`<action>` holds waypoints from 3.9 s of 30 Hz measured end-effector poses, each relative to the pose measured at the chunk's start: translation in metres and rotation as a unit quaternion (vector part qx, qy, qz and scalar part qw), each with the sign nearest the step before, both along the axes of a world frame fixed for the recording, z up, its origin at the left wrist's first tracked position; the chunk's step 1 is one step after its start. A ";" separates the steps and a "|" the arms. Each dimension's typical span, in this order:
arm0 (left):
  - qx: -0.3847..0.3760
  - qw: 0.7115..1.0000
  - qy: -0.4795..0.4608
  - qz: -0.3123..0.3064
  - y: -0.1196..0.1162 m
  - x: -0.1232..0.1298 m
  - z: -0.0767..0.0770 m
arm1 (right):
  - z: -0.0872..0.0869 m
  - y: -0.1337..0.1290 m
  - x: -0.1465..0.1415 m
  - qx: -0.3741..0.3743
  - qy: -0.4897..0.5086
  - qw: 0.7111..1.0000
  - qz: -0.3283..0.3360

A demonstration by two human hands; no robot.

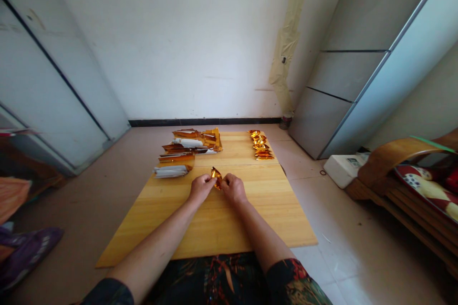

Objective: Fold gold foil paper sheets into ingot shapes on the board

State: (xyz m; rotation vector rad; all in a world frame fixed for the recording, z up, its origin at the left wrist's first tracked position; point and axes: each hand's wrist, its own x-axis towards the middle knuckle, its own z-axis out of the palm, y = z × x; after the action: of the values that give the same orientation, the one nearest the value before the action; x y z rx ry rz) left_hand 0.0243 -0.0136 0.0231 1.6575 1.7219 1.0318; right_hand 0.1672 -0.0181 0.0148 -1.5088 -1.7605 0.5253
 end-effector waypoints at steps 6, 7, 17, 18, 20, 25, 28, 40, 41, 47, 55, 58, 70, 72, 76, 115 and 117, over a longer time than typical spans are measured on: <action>-0.002 1.000 -0.001 -0.013 0.001 0.000 0.000 | 0.003 -0.002 0.000 0.021 -0.046 0.999 0.014; -0.002 1.000 -0.001 -0.015 0.001 0.000 0.000 | 0.003 -0.002 0.000 0.024 -0.051 0.998 0.016; -0.023 1.000 -0.011 -0.011 -0.002 -0.004 0.001 | 0.018 0.003 0.034 0.074 -0.151 0.984 -0.059; -0.026 1.000 -0.007 -0.013 -0.002 -0.004 0.002 | 0.020 0.005 0.044 0.080 -0.162 0.981 -0.072; -0.030 0.999 -0.004 -0.017 -0.002 -0.005 0.002 | 0.024 0.007 0.068 0.086 -0.183 0.974 -0.104; -0.029 0.999 -0.016 -0.014 0.000 -0.002 -0.001 | 0.025 0.013 0.123 0.084 -0.221 0.950 -0.205; -0.025 0.999 -0.010 -0.018 0.001 0.001 -0.002 | 0.020 0.020 0.143 0.063 -0.230 0.936 -0.261; -0.009 1.000 -0.005 -0.028 0.004 0.004 -0.006 | 0.009 0.054 0.160 -0.029 -0.289 0.917 -0.273; -0.006 1.000 -0.003 -0.027 0.004 0.004 -0.006 | 0.009 0.055 0.161 -0.035 -0.294 0.915 -0.275; -0.010 0.999 0.001 -0.034 0.006 0.003 -0.009 | 0.012 0.064 0.168 -0.053 -0.315 0.908 -0.271; 0.065 0.991 0.085 -0.076 0.003 0.025 0.003 | 0.024 0.047 0.147 -0.016 -0.327 0.919 -0.221; 0.037 0.993 0.073 -0.083 0.005 0.044 0.008 | 0.027 0.032 0.122 0.018 -0.303 0.935 -0.184; 0.023 0.997 -0.040 -0.062 0.010 0.048 0.003 | 0.026 0.008 0.046 0.071 -0.267 0.957 -0.089; 0.029 0.995 -0.073 -0.067 0.012 0.048 -0.001 | 0.029 0.007 0.045 0.067 -0.268 0.957 -0.083; 0.018 0.989 -0.128 -0.077 0.014 0.049 -0.006 | 0.031 0.006 0.046 0.067 -0.263 0.959 -0.080; -0.175 0.944 -0.259 -0.103 0.016 0.039 0.008 | 0.005 0.012 0.059 0.035 -0.121 0.990 -0.067; -0.155 0.953 -0.238 -0.106 0.016 0.039 0.008 | 0.007 0.011 0.061 0.035 -0.126 0.989 -0.074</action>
State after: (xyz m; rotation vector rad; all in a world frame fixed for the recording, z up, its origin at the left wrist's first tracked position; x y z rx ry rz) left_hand 0.0629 0.0020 0.0309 1.2359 1.2799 0.9102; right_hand 0.2282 -0.0074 0.0218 -1.7001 -1.8143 0.2019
